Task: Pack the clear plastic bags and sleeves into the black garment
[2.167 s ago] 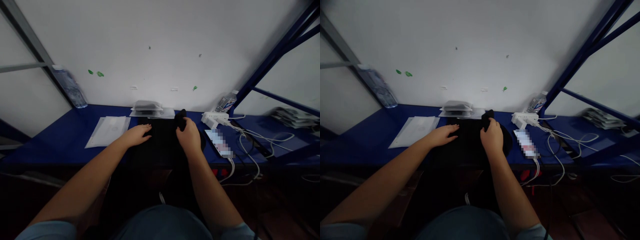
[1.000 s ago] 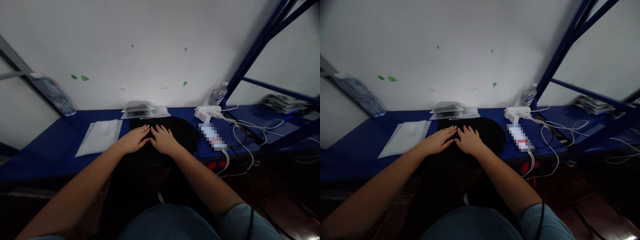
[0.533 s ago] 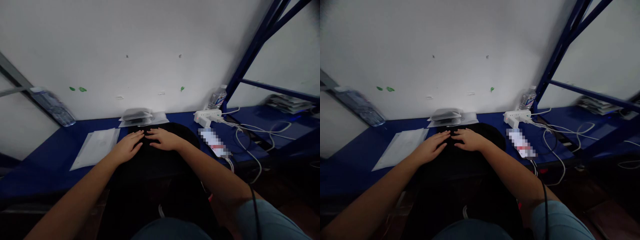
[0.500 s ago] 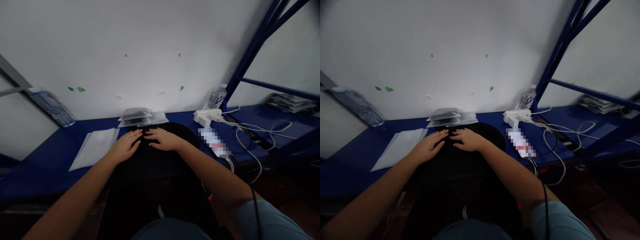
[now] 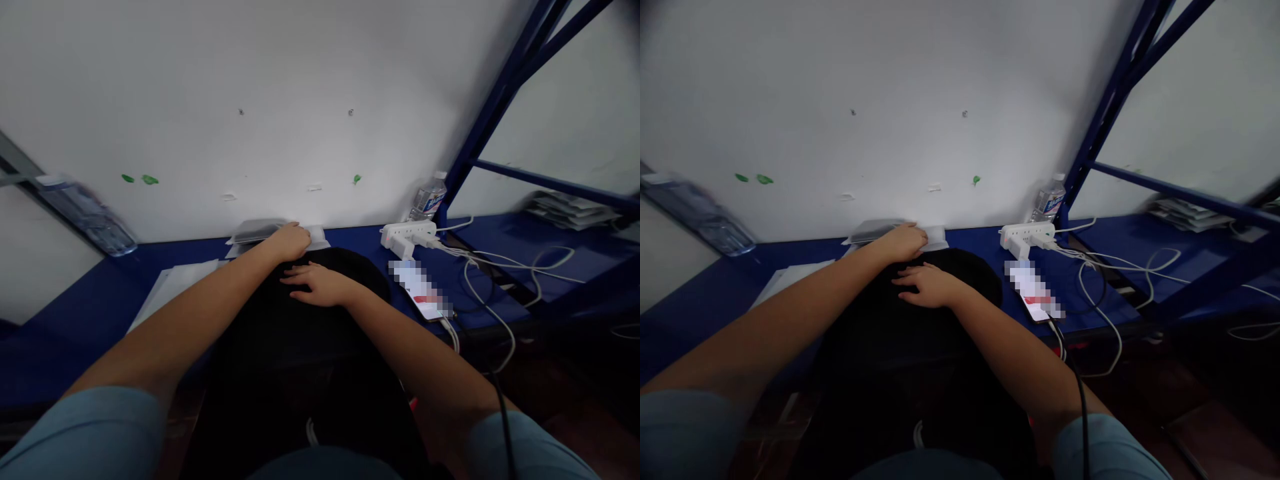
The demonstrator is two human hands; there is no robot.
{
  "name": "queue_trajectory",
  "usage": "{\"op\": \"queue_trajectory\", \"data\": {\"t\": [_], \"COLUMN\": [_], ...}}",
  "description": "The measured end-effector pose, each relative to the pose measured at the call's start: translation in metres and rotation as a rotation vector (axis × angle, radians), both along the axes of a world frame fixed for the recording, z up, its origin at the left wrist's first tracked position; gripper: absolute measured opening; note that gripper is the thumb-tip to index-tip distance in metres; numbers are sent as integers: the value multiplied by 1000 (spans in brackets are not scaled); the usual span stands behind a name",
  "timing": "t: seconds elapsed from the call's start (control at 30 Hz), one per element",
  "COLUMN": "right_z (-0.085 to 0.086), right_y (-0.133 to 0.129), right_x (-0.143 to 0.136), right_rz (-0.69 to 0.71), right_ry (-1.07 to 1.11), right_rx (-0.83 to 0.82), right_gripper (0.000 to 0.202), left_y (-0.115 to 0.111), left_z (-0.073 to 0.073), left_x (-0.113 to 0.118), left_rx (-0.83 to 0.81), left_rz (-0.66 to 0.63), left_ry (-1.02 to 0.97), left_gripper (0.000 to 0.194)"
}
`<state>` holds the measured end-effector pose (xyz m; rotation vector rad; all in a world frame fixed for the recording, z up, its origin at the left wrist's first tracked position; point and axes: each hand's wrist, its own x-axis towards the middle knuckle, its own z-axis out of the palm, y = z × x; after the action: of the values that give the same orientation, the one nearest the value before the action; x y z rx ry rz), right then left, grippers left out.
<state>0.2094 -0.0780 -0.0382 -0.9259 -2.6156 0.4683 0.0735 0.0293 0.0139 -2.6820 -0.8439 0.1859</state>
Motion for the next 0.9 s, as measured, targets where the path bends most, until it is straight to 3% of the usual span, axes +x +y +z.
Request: {"op": "queue_trajectory", "data": {"t": [0.13, 0.47, 0.63, 0.8, 0.9], "right_z": [0, 3, 5, 6, 5], "right_y": [0, -2, -3, -4, -3], "right_x": [1, 1, 1, 1, 1], "right_rz": [-8, -10, -17, -24, -20], "right_ry": [3, 15, 12, -6, 19], "right_rx": [3, 25, -4, -17, 1], "right_gripper": [46, 43, 43, 44, 42], "left_y": [11, 13, 11, 3, -11], "left_z": [-10, -18, -11, -1, -1], "left_x": [11, 7, 8, 14, 21], "left_rx": [-13, 46, 119, 111, 73], "left_rz": [78, 83, 101, 210, 153], "left_ry": [124, 112, 24, -238, -267], "left_gripper": [14, 13, 23, 32, 29]}}
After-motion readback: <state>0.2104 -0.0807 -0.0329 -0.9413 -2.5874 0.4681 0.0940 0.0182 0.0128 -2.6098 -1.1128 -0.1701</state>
